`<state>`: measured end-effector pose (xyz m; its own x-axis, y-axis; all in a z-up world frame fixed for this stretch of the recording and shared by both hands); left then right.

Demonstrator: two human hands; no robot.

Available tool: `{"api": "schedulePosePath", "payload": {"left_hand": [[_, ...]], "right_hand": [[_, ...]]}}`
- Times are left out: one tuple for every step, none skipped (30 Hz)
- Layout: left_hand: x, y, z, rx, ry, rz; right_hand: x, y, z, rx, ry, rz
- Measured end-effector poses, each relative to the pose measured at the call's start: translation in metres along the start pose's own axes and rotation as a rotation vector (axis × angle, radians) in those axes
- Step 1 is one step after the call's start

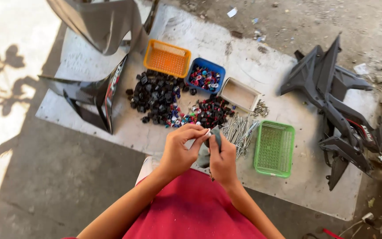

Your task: The person picks up small screws and fasteners from a table and wipes them with a gray cloth. They handle the items one at a time, wiping each before placing it back on the table among other fasteners.

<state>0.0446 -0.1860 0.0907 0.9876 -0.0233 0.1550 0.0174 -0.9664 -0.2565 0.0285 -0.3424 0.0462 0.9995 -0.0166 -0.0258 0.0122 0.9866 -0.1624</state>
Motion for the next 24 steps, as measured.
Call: {"api": "schedulePosePath", "payload": {"left_hand": [[-0.003, -0.001, -0.013, 0.059, 0.066, -0.049], [-0.006, 0.000, -0.014, 0.065, 0.050, -0.054], [-0.007, -0.001, -0.015, 0.083, 0.040, -0.098], [-0.007, -0.002, -0.016, 0.101, 0.030, -0.142], [-0.009, -0.003, -0.017, 0.105, 0.030, -0.144], [-0.010, -0.006, -0.021, 0.127, 0.054, -0.164], [-0.010, -0.010, -0.025, 0.150, 0.082, -0.184], [-0.006, -0.014, -0.024, 0.156, 0.085, -0.186], [-0.008, -0.019, -0.022, 0.145, 0.071, -0.199], [-0.009, -0.023, -0.019, 0.135, 0.056, -0.211], [-0.011, -0.026, -0.019, 0.135, 0.050, -0.214], [-0.012, -0.027, -0.014, 0.052, 0.014, -0.192], [-0.014, -0.027, -0.009, -0.033, -0.023, -0.162], [-0.015, -0.032, -0.013, -0.034, -0.030, -0.157], [-0.014, -0.034, -0.016, -0.027, -0.036, -0.118], [-0.012, -0.036, -0.019, -0.020, -0.043, -0.080], [-0.009, -0.040, -0.019, -0.025, -0.035, -0.069], [-0.006, -0.046, -0.026, 0.030, 0.043, -0.064], [-0.005, -0.052, -0.032, 0.087, 0.118, -0.053], [-0.001, -0.056, -0.026, 0.084, 0.122, -0.035], [-0.001, -0.061, -0.025, 0.095, 0.172, 0.006], [-0.002, -0.065, -0.024, 0.104, 0.222, 0.048], [-0.003, -0.072, -0.021, 0.104, 0.226, 0.070], [-0.004, -0.076, -0.016, 0.097, 0.206, 0.127]], "right_hand": [[-0.003, -0.003, -0.015, 0.107, 0.056, 0.021], [-0.003, -0.001, -0.022, 0.111, 0.068, 0.033], [-0.002, 0.002, -0.038, 0.419, 0.171, 0.054], [-0.002, 0.009, -0.052, 0.727, 0.276, 0.071], [-0.002, 0.010, -0.042, 0.730, 0.276, 0.075], [-0.005, 0.012, -0.044, 0.812, 0.404, 0.022], [-0.008, 0.016, -0.045, 0.893, 0.530, -0.033], [-0.006, 0.017, -0.055, 0.898, 0.527, -0.028], [-0.006, 0.016, -0.055, 0.833, 0.417, 0.036], [-0.008, 0.015, -0.055, 0.767, 0.308, 0.099], [-0.011, 0.018, -0.047, 0.766, 0.313, 0.102], [-0.011, 0.017, -0.028, 0.598, 0.188, 0.128], [-0.014, 0.018, -0.009, 0.429, 0.066, 0.145], [-0.015, 0.025, -0.001, 0.429, 0.074, 0.142], [-0.015, 0.029, 0.009, 0.434, 0.062, 0.118], [-0.013, 0.033, 0.019, 0.439, 0.050, 0.095], [-0.012, 0.038, 0.021, 0.437, 0.044, 0.081], [-0.011, 0.041, 0.029, 0.416, -0.016, 0.054], [-0.013, 0.047, 0.035, 0.397, -0.068, 0.021], [-0.009, 0.050, 0.034, 0.398, -0.068, 0.002], [-0.011, 0.053, 0.027, 0.402, -0.005, -0.056], [-0.013, 0.056, 0.020, 0.405, 0.059, -0.114], [-0.016, 0.060, 0.018, 0.412, 0.061, -0.135], [-0.018, 0.067, 0.018, 0.418, 0.055, -0.126]]}}
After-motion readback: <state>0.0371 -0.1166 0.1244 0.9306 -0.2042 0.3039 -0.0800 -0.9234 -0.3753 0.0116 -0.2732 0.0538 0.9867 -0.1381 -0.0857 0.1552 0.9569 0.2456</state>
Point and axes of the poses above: each hand's wrist, its own x-axis towards the middle knuckle, its own y-axis out of the palm, z = x × y, the point moved 10 cm from there along x, towards the middle knuckle, and after that the axes turned 12 degrees about x, right-handed, at the moved point
